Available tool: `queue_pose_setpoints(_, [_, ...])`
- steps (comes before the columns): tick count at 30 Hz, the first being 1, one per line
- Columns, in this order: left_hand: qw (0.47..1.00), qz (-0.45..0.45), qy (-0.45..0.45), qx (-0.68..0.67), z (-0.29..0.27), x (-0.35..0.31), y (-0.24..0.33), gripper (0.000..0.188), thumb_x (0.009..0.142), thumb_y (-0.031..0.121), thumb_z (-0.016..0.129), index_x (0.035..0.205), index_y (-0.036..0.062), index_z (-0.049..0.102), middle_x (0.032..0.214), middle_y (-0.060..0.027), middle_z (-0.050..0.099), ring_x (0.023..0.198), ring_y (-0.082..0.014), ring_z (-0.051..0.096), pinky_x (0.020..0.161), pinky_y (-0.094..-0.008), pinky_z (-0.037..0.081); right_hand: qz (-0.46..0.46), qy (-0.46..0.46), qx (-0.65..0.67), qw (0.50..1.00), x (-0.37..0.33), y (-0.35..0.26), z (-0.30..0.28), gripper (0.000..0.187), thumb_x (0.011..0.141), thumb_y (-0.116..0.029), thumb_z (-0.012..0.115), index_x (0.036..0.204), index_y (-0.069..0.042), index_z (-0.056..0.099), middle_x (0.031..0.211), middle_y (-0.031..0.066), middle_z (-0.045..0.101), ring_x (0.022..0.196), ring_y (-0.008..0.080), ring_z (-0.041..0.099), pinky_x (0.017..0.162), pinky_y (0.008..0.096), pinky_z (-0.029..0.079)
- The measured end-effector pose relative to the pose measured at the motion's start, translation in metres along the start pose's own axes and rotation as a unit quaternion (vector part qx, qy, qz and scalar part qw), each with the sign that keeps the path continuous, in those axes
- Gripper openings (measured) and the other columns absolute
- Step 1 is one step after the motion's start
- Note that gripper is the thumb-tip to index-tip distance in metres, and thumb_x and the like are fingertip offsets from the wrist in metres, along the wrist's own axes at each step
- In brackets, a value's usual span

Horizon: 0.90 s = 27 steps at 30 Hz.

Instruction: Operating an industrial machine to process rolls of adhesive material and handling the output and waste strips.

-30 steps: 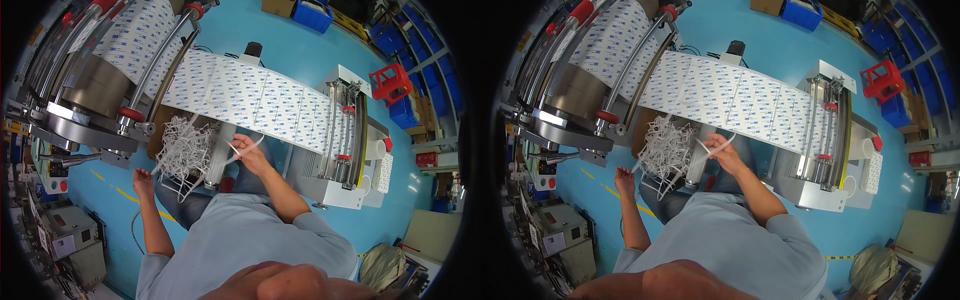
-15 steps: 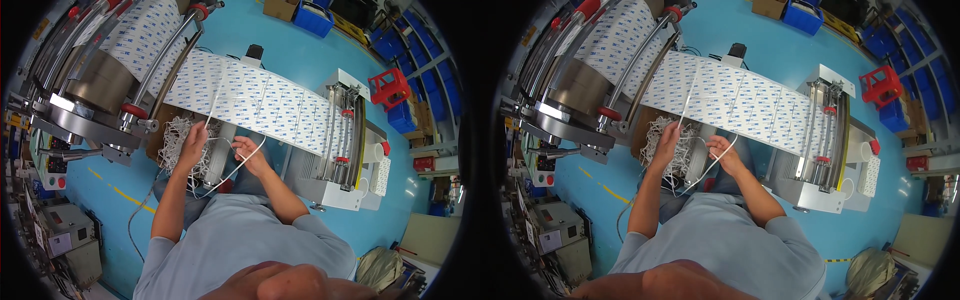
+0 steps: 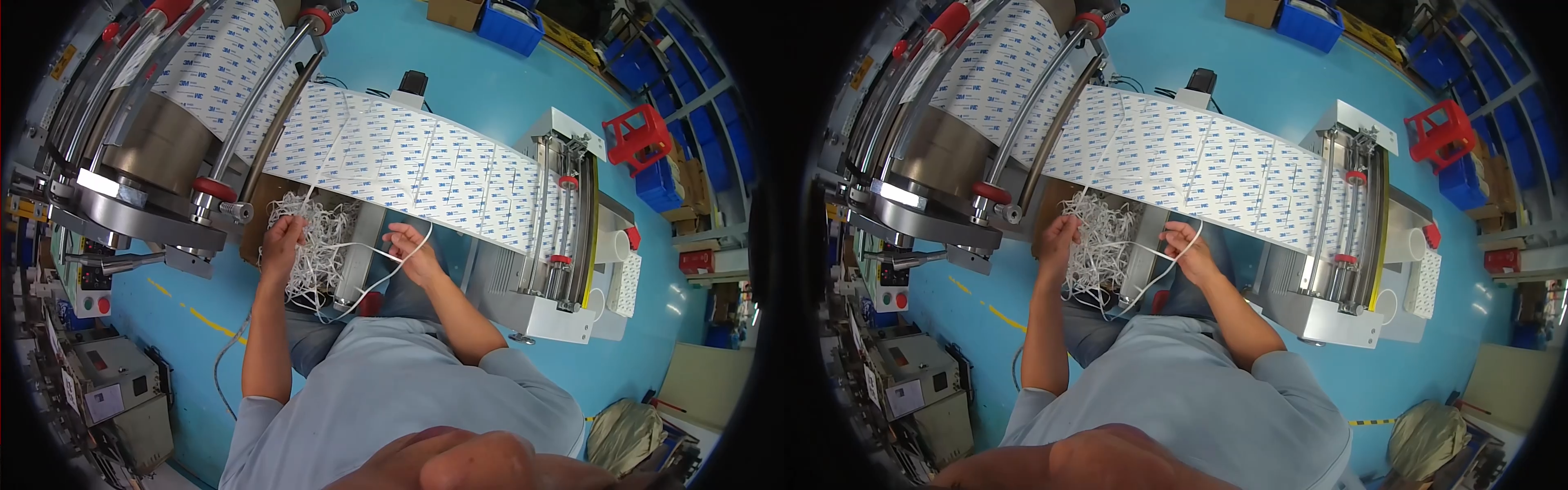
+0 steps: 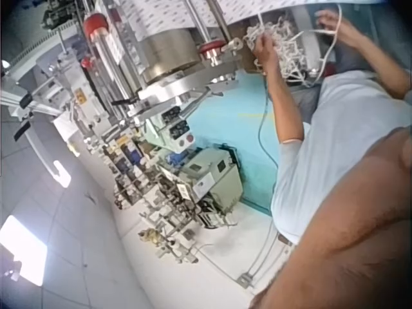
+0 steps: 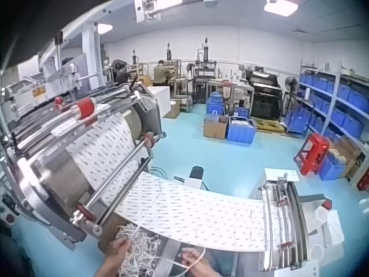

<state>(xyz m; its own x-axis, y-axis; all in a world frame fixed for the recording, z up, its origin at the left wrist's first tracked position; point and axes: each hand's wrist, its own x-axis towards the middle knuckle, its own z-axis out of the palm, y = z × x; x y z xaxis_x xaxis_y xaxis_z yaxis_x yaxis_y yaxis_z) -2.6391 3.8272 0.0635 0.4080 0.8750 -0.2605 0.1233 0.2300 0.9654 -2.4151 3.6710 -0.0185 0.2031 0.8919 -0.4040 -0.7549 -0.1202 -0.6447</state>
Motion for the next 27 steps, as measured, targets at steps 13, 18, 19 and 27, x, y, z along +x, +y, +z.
queue_pose_setpoints(13, [0.992, -0.013, 0.085, -0.087, -0.035, -0.002, 0.006, 0.019, 0.089, 0.022, 0.055, 0.085, 0.0038, 0.059, 0.065, 0.0033, 0.049, 0.059, -0.0049, 0.042, 0.057, -0.0191, 0.035, 0.007, -0.018, 0.014, 1.000, 0.003, -0.002, 0.015, 0.026, 0.085, -0.011, 0.058, 0.110, -0.008, 0.053, 0.096, 0.0060, 0.061, 0.066, 0.0078, 0.054, 0.063, 0.0218, 0.044])
queue_pose_setpoints(18, [0.990, -0.041, 0.085, -0.103, -0.116, 0.003, 0.002, 0.014, 0.086, 0.020, 0.058, 0.085, 0.0062, 0.058, 0.068, 0.0033, 0.050, 0.059, -0.0051, 0.044, 0.057, -0.0196, 0.037, 0.002, -0.040, 0.034, 0.999, 0.035, 0.024, 0.052, 0.025, 0.086, -0.010, 0.056, 0.111, -0.008, 0.053, 0.097, 0.0059, 0.061, 0.068, 0.0080, 0.054, 0.062, 0.0217, 0.045])
queue_pose_setpoints(19, [0.985, -0.071, 0.102, -0.116, -0.131, 0.003, 0.004, 0.014, 0.087, 0.019, 0.058, 0.082, 0.0057, 0.058, 0.068, 0.0028, 0.051, 0.059, -0.0048, 0.045, 0.057, -0.0190, 0.036, 0.001, -0.043, 0.033, 0.999, 0.042, 0.030, 0.060, 0.025, 0.087, -0.009, 0.055, 0.111, -0.009, 0.053, 0.098, 0.0059, 0.061, 0.068, 0.0079, 0.054, 0.062, 0.0216, 0.044])
queue_pose_setpoints(27, [0.960, -0.031, 0.151, -0.232, -0.233, 0.002, -0.032, 0.015, 0.089, 0.022, 0.056, 0.083, 0.0079, 0.053, 0.065, 0.0018, 0.049, 0.063, -0.0077, 0.047, 0.064, -0.0226, 0.039, 0.006, -0.106, 0.026, 0.994, 0.063, 0.042, 0.109, 0.033, 0.088, -0.009, 0.052, 0.120, -0.009, 0.047, 0.104, 0.0081, 0.058, 0.070, 0.0117, 0.053, 0.065, 0.0254, 0.044])
